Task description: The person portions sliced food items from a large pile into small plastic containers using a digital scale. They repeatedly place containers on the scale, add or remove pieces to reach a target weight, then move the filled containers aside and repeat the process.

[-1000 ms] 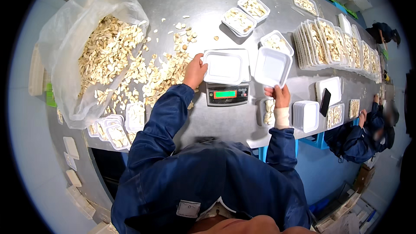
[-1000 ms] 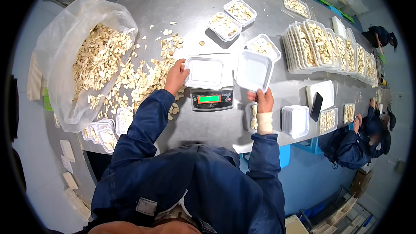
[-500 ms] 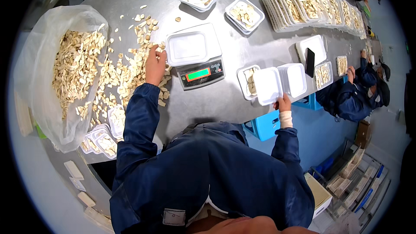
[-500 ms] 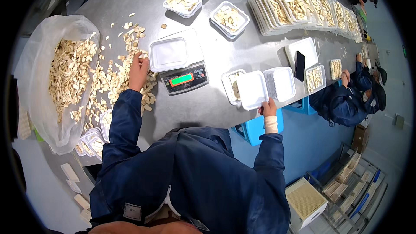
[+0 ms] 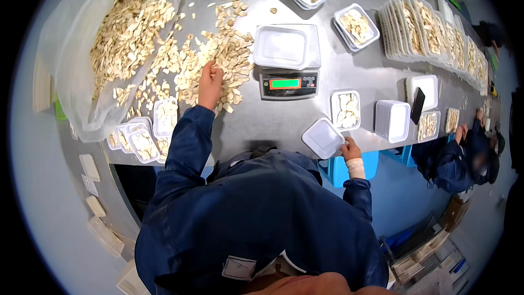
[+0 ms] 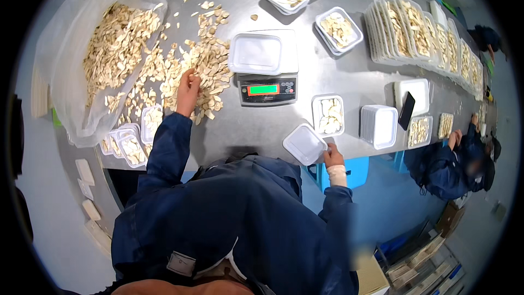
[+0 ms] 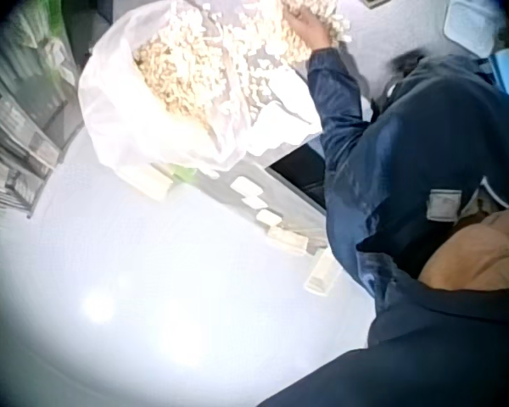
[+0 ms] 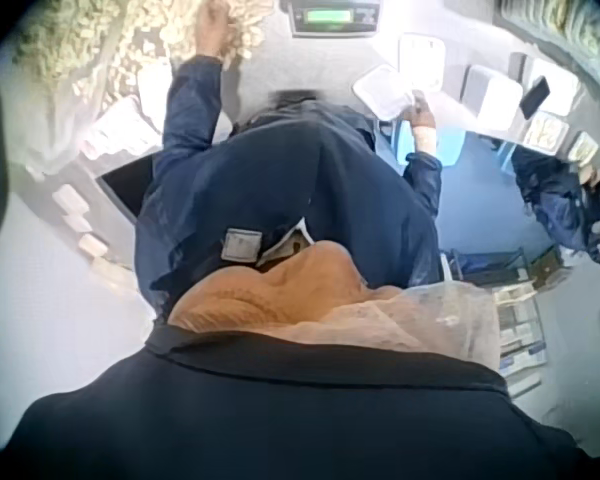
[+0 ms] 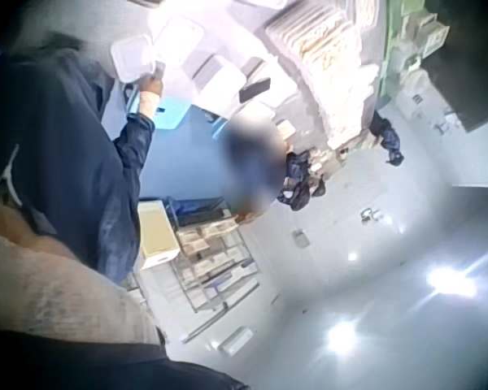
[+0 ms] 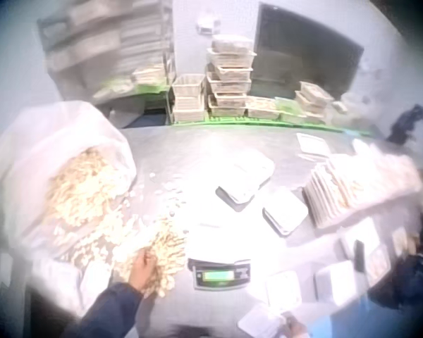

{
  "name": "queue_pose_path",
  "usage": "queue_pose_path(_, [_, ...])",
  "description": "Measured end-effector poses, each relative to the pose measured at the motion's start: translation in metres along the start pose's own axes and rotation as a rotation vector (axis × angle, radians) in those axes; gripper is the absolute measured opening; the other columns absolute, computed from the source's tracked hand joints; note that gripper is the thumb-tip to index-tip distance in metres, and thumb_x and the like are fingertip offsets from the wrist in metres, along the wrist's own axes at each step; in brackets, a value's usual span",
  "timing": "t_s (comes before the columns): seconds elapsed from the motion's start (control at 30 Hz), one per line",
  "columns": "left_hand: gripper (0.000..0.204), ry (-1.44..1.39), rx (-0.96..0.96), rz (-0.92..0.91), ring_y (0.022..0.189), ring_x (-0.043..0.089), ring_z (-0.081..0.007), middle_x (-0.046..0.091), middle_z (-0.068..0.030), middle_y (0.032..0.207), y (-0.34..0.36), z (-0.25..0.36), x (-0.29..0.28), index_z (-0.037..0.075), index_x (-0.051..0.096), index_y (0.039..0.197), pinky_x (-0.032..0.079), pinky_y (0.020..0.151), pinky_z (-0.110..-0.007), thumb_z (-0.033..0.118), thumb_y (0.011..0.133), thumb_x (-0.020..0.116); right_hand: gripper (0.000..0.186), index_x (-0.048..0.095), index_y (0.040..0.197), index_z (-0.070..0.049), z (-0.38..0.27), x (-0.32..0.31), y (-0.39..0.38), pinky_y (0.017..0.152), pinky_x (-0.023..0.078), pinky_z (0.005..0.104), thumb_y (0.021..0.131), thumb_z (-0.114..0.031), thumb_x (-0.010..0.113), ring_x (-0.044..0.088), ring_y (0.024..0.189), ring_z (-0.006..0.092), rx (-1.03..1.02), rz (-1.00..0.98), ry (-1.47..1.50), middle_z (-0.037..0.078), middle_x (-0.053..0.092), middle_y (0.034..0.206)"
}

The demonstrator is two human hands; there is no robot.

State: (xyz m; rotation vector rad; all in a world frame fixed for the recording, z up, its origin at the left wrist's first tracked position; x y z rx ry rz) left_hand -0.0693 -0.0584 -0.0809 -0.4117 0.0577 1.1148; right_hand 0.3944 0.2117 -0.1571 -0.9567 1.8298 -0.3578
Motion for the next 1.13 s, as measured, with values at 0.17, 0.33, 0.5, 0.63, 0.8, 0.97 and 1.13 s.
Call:
queue_pose_path(0.17, [0.044,-0.063,-0.100,0.101,0.054,0.047,-0.0089,0.047,-0.0033,0.076,-0.053,-0.085,-0.051,0.002,0.033,0.123,0.038,0.044,-0.023,0.012,0.084,0.050,0.026,0.053,0.102,-0.002,-0.016,-0.040,-0.008,0.054,0.045,0.0266,0.079,-0.014,0.053,0.055,0.060,0.0156,-0.154,0.158,0.037,0.009,0.058,0.074])
queue_pose_path(0.33, [0.056,-0.335,-0.511,0.237,0.064,0.052,-0.0161,0.043,-0.0090,0.089,-0.115,-0.153,-0.047,0.002,0.023,0.126,0.048,0.051,-0.027,0.007,0.079,0.052,0.021,0.051,0.102,-0.002,-0.173,0.029,-0.016,0.057,0.045,0.0235,0.083,-0.009,0.051,0.054,0.063,0.0122,-0.494,-0.113,0.106,0.008,0.058,0.077])
queue_pose_path(0.5, [0.062,-0.104,-0.380,0.330,0.074,0.052,-0.0178,0.040,-0.0093,0.098,-0.098,-0.173,-0.031,0.005,0.021,0.128,0.049,0.054,-0.028,0.005,0.075,0.054,0.031,0.049,0.106,-0.005,-0.273,0.181,-0.011,0.077,0.044,0.0339,0.077,-0.011,0.054,0.055,0.091,0.0301,-0.713,-0.551,0.073,0.017,0.054,0.102])
queue_pose_path(0.63, [0.067,-0.481,-0.059,0.078,0.090,0.049,-0.0147,0.037,-0.0107,0.121,-0.048,-0.098,-0.022,0.008,0.018,0.133,0.046,0.069,-0.025,0.004,0.076,0.053,0.052,0.036,0.119,-0.001,-0.363,0.221,-0.003,0.094,0.034,0.0374,0.069,-0.005,0.052,0.037,0.113,0.0366,-1.026,-0.309,-0.019,0.022,0.036,0.123])
queue_pose_path(0.8, [0.070,0.588,0.283,0.076,0.104,0.044,-0.0321,0.035,-0.0191,0.125,-0.004,-0.008,-0.094,0.008,0.025,0.131,0.042,0.083,-0.035,0.009,0.072,0.062,0.062,0.030,0.125,-0.001,-0.419,0.191,0.031,0.098,0.028,0.0409,0.068,-0.003,0.052,0.031,0.116,0.0419,-0.962,0.000,-0.086,0.027,0.026,0.129])
queue_pose_path(0.97, [0.087,0.947,-0.025,-0.233,0.107,0.040,-0.0400,0.028,-0.0265,0.124,0.049,-0.042,-0.097,0.009,0.019,0.131,0.038,0.088,-0.041,0.013,0.061,0.070,0.071,0.027,0.128,-0.005,-0.429,0.198,0.055,0.095,0.032,0.0419,0.064,-0.006,0.057,0.030,0.114,0.0419,-0.781,0.034,-0.224,0.025,0.022,0.131])
queue_pose_path(1.13, [0.083,0.357,0.158,-0.374,0.123,0.023,-0.0387,0.018,-0.0233,0.132,0.061,-0.062,-0.047,0.014,0.016,0.133,0.028,0.099,-0.038,0.011,0.066,0.064,0.073,0.025,0.131,-0.012,-0.443,0.230,0.072,0.097,0.030,0.0400,0.065,-0.006,0.058,0.026,0.118,0.0391,-0.770,-0.219,0.200,0.020,0.023,0.131])
Point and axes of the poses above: each hand's wrist, its own y-axis towards the middle knuckle, its own x-axis out of the palm, z = x × y, the point moved 8 cm from there along y, towards the middle knuckle
